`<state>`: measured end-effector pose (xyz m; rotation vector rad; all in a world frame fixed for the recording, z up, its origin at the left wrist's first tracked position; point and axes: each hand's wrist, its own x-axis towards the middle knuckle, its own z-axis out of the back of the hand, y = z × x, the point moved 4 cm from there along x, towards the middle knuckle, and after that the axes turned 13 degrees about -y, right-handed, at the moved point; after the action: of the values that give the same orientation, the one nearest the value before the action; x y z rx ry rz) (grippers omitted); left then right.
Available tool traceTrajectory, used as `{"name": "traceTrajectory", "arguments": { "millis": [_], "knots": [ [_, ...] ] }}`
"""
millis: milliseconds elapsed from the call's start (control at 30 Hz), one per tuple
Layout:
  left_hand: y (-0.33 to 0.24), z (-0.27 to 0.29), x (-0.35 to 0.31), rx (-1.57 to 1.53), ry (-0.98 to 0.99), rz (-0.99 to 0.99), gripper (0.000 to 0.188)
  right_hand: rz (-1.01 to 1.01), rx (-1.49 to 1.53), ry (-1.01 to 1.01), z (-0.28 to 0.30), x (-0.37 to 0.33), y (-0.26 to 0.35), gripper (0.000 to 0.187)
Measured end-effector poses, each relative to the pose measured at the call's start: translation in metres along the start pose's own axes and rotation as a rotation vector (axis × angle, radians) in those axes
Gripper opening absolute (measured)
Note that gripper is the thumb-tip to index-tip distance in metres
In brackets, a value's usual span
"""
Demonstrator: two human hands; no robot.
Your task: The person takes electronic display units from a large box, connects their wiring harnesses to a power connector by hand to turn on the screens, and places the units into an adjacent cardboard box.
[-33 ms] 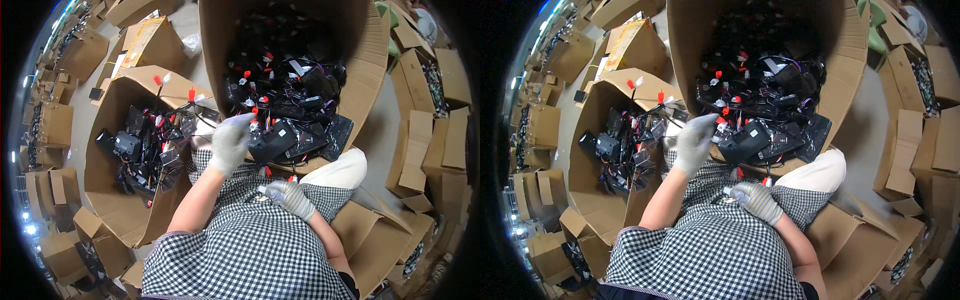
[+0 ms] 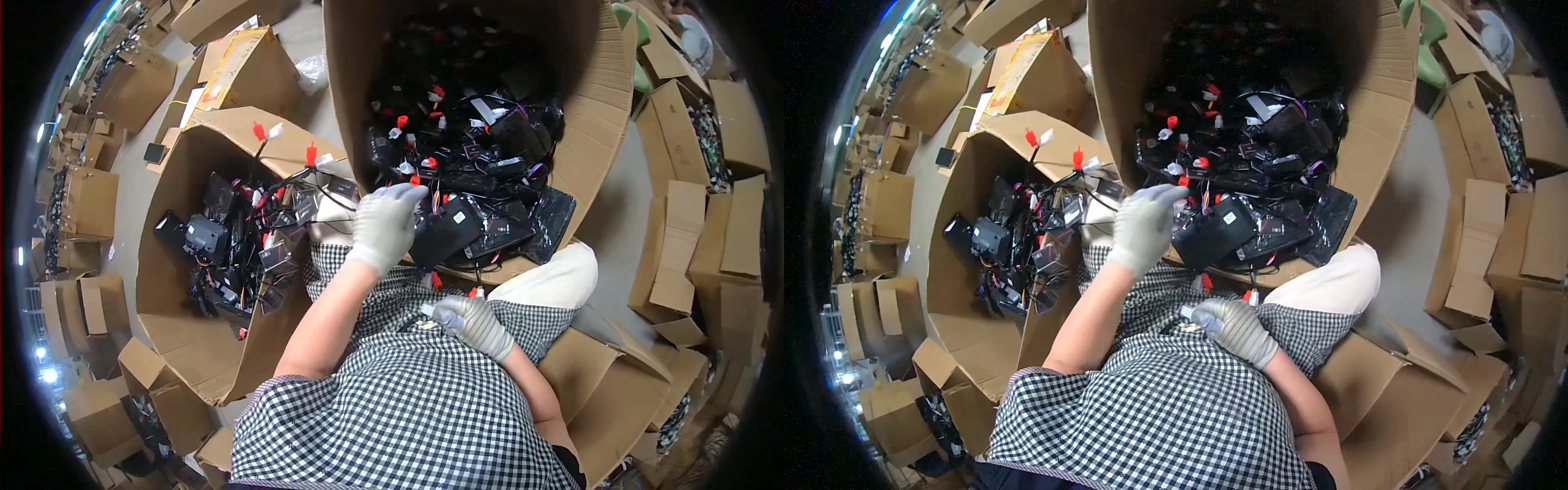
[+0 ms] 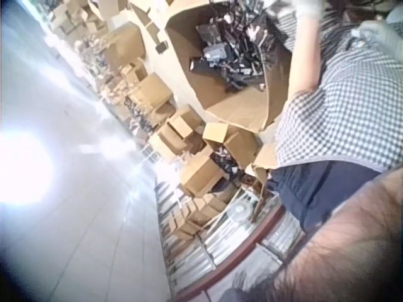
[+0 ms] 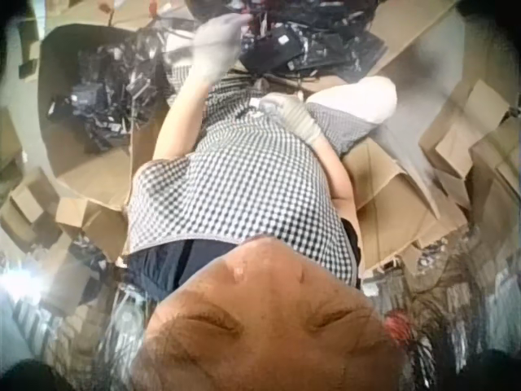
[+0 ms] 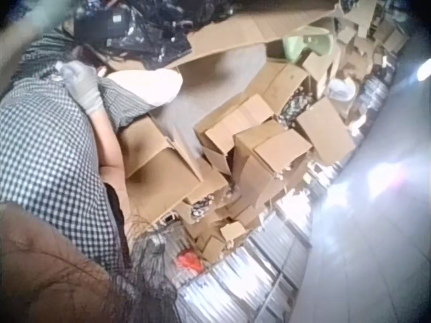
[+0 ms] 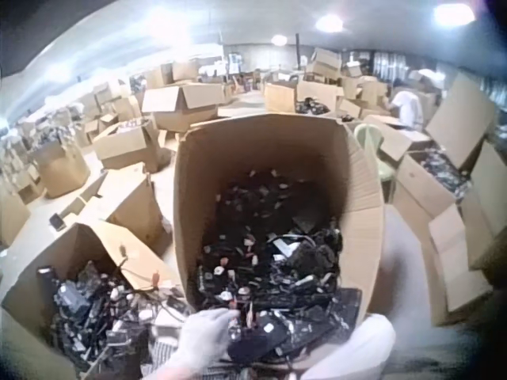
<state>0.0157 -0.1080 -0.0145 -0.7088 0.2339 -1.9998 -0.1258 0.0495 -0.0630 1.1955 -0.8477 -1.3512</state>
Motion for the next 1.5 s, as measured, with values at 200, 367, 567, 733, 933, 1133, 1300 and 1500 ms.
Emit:
{"name": "traceTrajectory", "arguments": {
  "millis": [200,367,567,733,933,1133,1300,1500],
  "knots": [
    [0.042,-0.077,-0.002,0.207,0.477,-0.128,0.042,-0.134,0.017,0.032,0.009,-0.008,0.004,0.047],
    [0.049,-0.068,0.008,-0.441,0.242,0.013,0.023,-0.06,-0.037,0.029,0.009,-0.005,0.009,0.044],
    [-0.035,0.034,0.06,-1.186,-0.191,0.368,0.019,-0.07,-0.034,-0.021,0.01,-0.012,0.012,0.043],
    [-0.046,0.063,0.052,-1.34,-0.425,0.381,0.025,-0.093,0.012,-0.124,0.022,-0.013,0.016,0.038],
    [-0.049,0.08,0.099,-1.415,-0.488,0.297,0.032,-0.198,0.173,-0.183,0.038,-0.005,0.016,0.041],
    [-0.028,0.07,0.105,-0.963,0.814,-0.24,0.053,-0.217,0.232,-0.24,0.053,0.023,0.006,0.038],
    [0.037,-0.012,0.121,-0.552,0.29,0.546,0.036,-0.252,0.296,-0.269,0.063,0.039,0.003,0.041],
    [0.024,-0.107,0.177,0.444,0.503,0.149,0.048,-0.298,0.205,-0.228,0.072,0.05,-0.002,0.052]
  ]
}}
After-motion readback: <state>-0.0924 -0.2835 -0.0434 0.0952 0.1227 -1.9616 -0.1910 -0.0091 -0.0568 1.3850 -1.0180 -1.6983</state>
